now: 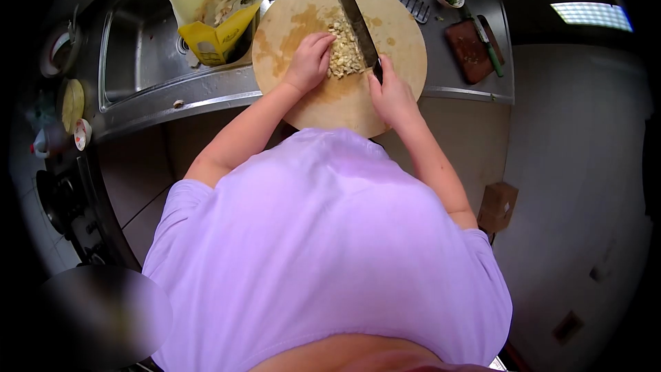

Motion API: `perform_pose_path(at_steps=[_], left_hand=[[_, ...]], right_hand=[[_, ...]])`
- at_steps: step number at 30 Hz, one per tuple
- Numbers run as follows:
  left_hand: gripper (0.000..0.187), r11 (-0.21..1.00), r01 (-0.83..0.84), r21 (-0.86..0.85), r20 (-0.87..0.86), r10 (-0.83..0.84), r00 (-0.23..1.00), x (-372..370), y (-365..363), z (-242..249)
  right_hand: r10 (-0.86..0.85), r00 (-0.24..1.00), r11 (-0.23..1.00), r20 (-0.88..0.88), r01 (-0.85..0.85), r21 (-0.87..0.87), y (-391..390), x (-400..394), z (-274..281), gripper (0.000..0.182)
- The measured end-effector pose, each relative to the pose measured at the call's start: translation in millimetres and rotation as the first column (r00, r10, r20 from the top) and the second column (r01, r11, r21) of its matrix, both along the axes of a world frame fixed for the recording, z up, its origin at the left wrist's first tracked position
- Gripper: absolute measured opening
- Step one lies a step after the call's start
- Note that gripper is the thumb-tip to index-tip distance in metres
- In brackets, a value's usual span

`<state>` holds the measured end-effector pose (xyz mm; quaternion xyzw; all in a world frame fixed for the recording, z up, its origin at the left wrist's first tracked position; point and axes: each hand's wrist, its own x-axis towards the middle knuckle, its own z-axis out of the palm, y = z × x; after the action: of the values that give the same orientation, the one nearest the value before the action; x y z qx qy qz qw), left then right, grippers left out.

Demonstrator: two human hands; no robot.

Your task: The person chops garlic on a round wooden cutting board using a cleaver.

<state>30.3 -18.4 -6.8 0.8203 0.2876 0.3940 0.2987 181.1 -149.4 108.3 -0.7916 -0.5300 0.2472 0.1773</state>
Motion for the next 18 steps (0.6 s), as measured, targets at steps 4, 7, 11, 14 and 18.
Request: perform_pose_path(at_steps=[4,7,11,14,18], left_hand=[[0.025,1.000,0.004,-0.006,-0.003,-0.004,1.000,2,2,0],[0.025,1.000,0.017,-0.005,-0.009,-0.017,1.000,-1,1,-1],[0.025,1.000,0.011,0.000,-0.008,-0.011,1.000,0,1,0],[0.025,1.000,0.014,-0.003,-0.012,-0.014,1.000,0,0,-4],[0.025,1.000,0.011,0.002,-0.020,-0.011,1.000,0,1,-2]], right_hand=[[0.016,0.999,0.997,0.032,-0.013,-0.080,4,6,-13,0.042],[0.018,1.000,0.999,0.022,-0.018,-0.033,3,5,-9,0.042],[-0.012,1.000,1.000,0.008,0.012,0.009,1,7,1,0.041],[-0.015,1.000,1.000,0.019,0.015,0.004,-3,13,-16,0.041],[-0.001,1.000,1.000,-0.004,0.001,0.005,0,11,-10,0.039]])
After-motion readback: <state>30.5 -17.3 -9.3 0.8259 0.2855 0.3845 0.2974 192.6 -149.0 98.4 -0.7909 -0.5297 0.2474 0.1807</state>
